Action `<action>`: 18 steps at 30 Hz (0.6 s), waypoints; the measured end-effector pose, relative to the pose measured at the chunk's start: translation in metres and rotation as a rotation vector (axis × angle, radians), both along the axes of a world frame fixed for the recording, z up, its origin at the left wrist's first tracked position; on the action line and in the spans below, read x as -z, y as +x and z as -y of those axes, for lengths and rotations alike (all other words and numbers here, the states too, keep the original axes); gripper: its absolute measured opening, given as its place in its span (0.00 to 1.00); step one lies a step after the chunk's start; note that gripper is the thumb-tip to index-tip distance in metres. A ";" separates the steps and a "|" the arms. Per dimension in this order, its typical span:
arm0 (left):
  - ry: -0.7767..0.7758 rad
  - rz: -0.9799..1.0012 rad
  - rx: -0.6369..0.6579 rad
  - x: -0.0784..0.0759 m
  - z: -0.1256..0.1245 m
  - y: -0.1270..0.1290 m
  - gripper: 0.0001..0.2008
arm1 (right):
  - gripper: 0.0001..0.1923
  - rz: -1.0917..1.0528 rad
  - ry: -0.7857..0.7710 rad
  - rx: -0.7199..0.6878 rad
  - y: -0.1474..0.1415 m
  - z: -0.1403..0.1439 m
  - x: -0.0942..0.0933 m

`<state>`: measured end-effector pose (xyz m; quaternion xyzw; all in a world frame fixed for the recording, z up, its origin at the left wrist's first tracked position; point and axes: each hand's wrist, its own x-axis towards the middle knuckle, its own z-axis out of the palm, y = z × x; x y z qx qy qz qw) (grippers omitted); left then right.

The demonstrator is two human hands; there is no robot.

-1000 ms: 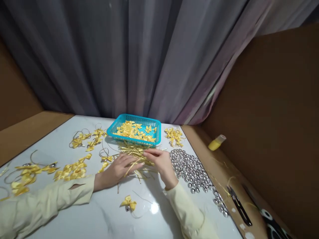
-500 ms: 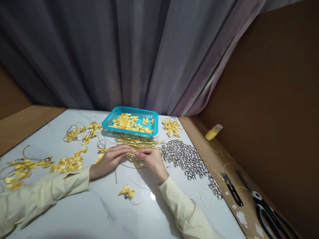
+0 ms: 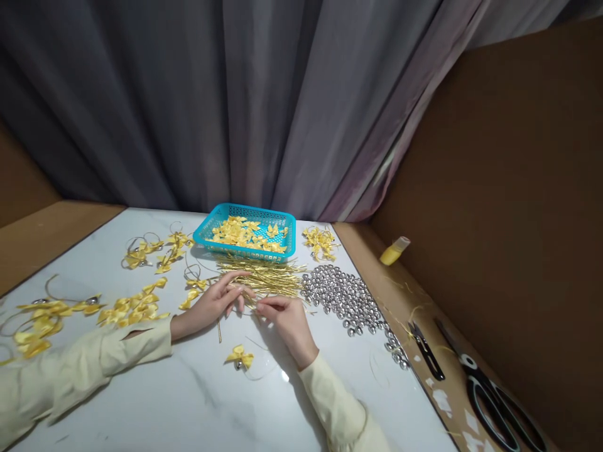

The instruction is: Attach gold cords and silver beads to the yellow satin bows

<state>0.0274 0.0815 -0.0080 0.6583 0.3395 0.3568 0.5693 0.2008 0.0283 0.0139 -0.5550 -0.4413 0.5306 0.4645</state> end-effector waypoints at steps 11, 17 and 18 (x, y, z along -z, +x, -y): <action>-0.051 0.125 -0.005 -0.009 -0.001 0.000 0.22 | 0.14 -0.082 -0.082 -0.061 0.000 0.001 0.003; -0.424 0.308 0.069 -0.011 -0.004 -0.002 0.25 | 0.14 -0.151 -0.117 -0.036 0.000 -0.001 0.007; -0.477 0.323 0.091 -0.010 -0.004 -0.003 0.21 | 0.14 -0.165 -0.114 -0.028 0.001 -0.002 0.008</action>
